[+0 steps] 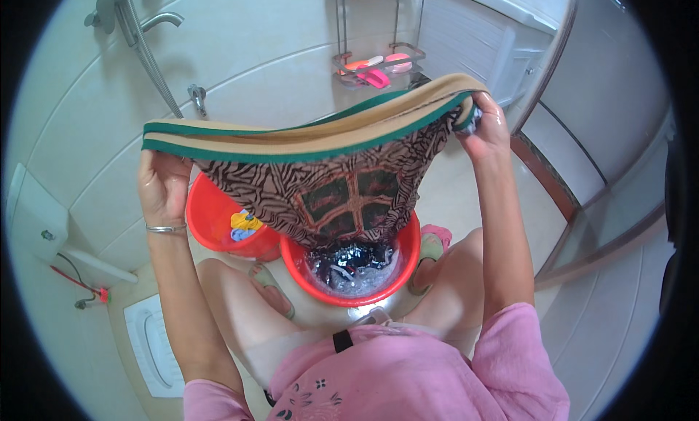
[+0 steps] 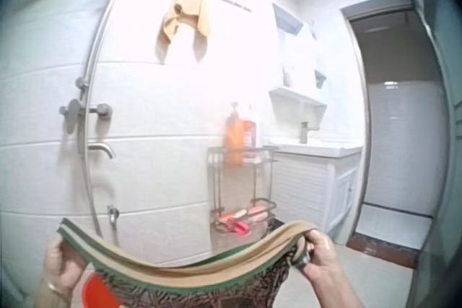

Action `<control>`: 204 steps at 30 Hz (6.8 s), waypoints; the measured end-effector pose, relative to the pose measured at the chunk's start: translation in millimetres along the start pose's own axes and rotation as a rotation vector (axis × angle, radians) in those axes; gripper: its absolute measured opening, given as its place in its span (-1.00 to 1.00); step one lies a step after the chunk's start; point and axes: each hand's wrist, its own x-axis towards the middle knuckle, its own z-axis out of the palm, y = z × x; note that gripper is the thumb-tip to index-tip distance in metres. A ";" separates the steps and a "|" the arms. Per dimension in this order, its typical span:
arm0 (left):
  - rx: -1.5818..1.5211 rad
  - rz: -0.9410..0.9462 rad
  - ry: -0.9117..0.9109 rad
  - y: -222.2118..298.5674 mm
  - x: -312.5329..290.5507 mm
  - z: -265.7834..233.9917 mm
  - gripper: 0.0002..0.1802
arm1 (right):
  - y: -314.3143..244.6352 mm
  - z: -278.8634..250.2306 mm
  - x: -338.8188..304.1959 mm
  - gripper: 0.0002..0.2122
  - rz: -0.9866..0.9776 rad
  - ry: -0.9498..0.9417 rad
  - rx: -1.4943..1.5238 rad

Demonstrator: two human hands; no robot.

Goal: The person sits on the bathroom floor and hand-washes several pieces of clothing in a red bucket filled with soapy water. They scrub and rinse each item individually, then transfer the washed clothes into a second red bucket.

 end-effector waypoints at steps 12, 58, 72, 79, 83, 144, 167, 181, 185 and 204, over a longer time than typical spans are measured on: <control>0.543 -0.361 0.616 -196.7 -12.6 -88.5 -0.77 | 173.3 -78.0 55.0 -0.84 0.284 -0.042 -0.806; -0.332 -1.022 0.871 -391.3 -142.8 -42.3 -0.65 | 309.9 -111.5 -14.8 -0.76 0.366 -0.049 -1.548; -0.431 -1.013 0.772 -377.0 -146.0 -43.9 -0.66 | 318.3 -112.3 -31.3 -0.77 0.182 0.028 -1.430; 0.113 -1.051 0.913 -339.9 -116.6 -90.7 -0.53 | 323.4 -39.0 -114.2 -0.81 -0.121 -0.473 -1.176; -0.006 -0.884 0.480 -354.9 -131.0 -78.7 -0.69 | 319.7 -53.2 -85.1 -0.84 -0.201 -0.408 -1.197; 0.035 -1.149 0.698 -372.7 -122.2 -58.8 -0.57 | 315.0 -127.3 -10.7 -0.73 0.059 -0.218 -1.591; 0.186 -1.036 0.779 -399.9 -131.1 -114.2 -0.26 | 363.8 -157.4 -15.1 -0.81 0.419 -0.140 -1.438; -0.116 -1.046 0.806 -393.4 -141.8 -72.5 -0.61 | 320.1 -97.4 -21.6 -0.77 0.075 -0.133 -1.431; -0.279 -0.874 0.651 -381.4 -123.8 -64.4 -0.62 | 324.3 -101.5 -31.1 -0.75 -0.005 -0.165 -1.471; 0.560 -0.618 0.386 -286.4 -57.3 -39.7 -0.65 | 246.1 -41.5 4.0 -0.70 0.304 -0.355 -0.785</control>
